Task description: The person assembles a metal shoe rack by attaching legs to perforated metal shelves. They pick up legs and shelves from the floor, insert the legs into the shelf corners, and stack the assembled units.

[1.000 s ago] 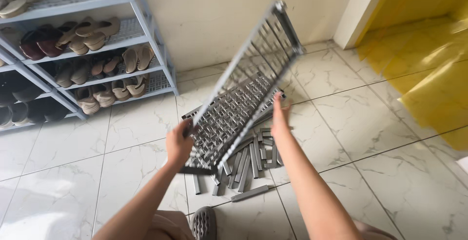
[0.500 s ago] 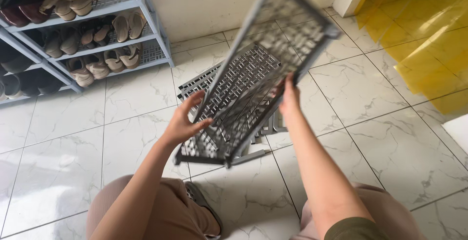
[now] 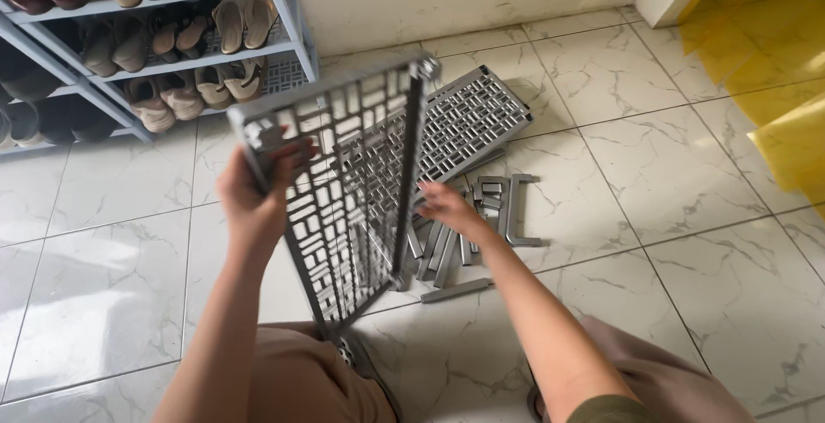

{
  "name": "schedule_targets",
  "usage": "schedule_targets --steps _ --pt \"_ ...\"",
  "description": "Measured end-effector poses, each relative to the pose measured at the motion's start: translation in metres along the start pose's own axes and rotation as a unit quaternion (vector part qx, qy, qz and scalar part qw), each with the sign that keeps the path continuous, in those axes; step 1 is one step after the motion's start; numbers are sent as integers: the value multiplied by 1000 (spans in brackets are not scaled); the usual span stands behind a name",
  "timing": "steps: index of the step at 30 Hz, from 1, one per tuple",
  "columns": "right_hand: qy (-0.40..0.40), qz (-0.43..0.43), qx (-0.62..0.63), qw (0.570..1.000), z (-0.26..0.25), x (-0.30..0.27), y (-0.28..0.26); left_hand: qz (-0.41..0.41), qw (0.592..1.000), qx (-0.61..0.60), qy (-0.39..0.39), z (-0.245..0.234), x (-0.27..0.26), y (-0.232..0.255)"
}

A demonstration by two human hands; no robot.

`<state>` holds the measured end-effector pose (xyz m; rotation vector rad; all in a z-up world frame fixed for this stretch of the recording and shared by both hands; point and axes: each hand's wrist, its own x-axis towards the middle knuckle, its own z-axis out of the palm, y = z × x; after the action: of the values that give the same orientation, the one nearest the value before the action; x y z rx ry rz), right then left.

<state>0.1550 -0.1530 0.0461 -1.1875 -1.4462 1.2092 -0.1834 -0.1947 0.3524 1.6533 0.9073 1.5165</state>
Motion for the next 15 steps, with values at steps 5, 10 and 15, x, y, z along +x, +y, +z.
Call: schedule_targets --steps 5,10,15 --pt "27 334 -247 909 -68 -80 77 13 999 33 39 -10 -10 23" --pt "31 298 -432 851 -90 -103 118 -13 1000 15 2 2 -14 35" --pt "-13 319 -521 792 -74 -81 140 -73 991 69 93 14 -19 50"
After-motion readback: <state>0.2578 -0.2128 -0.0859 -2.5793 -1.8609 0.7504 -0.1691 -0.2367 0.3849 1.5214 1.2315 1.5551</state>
